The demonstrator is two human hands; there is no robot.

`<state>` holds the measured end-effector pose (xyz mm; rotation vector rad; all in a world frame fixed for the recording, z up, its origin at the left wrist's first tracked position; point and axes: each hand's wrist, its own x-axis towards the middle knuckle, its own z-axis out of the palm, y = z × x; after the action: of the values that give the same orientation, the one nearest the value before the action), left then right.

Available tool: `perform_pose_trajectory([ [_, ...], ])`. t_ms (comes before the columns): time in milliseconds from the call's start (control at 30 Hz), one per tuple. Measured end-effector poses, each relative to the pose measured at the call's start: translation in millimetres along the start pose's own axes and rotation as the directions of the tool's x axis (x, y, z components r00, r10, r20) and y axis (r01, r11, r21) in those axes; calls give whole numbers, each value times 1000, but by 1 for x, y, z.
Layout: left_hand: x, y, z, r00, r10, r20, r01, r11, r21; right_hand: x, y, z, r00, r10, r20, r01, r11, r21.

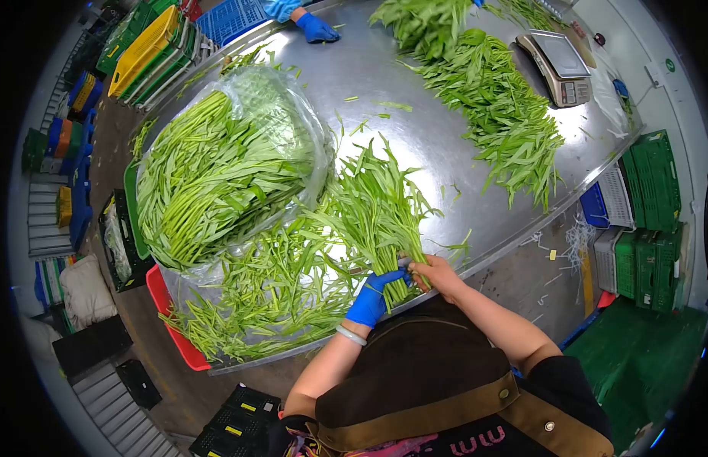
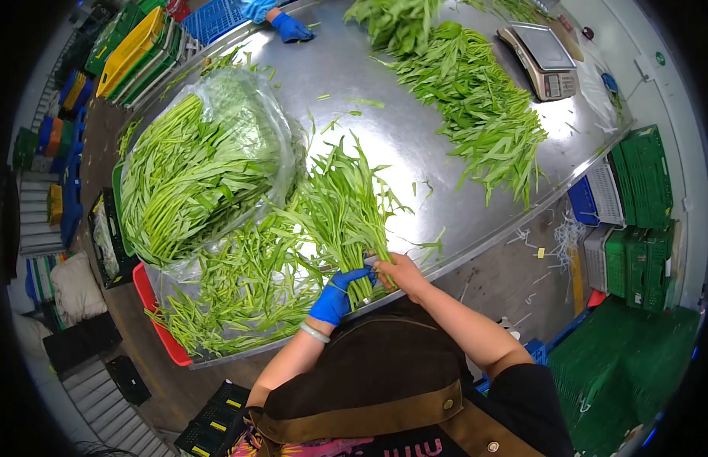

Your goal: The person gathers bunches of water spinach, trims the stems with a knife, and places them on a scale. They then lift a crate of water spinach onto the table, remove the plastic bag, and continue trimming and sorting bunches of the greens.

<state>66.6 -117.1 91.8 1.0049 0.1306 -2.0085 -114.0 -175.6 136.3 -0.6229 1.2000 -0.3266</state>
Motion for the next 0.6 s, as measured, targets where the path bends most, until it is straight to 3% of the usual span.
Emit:
perform_pose_trajectory([
  [33,5,-3,-4,1000,-2,-9,2,1000,31,1,1,0,999,36,-27,-34,999,42],
  [133,10,-13,-13,998,43,-42,-42,999,24,1,10,-12,974,-197,-109,201,979,28],
  [233,7,-15,-15,996,-13,-85,20,996,87,21,41,-26,917,-370,-147,326,909,-260],
  [267,7,-16,-12,994,21,-110,-9,994,109,30,52,-33,971,-208,-118,169,946,-276],
  [367,6,-15,-9,993,-41,-114,53,993,109,27,43,-19,996,46,-71,-45,999,14],
  [467,5,-16,6,996,81,23,-81,997,-3,33,48,-19,998,59,17,-60,996,66],
  [600,3,-10,5,996,85,-32,-82,993,88,17,34,-11,999,16,33,-18,997,72],
])
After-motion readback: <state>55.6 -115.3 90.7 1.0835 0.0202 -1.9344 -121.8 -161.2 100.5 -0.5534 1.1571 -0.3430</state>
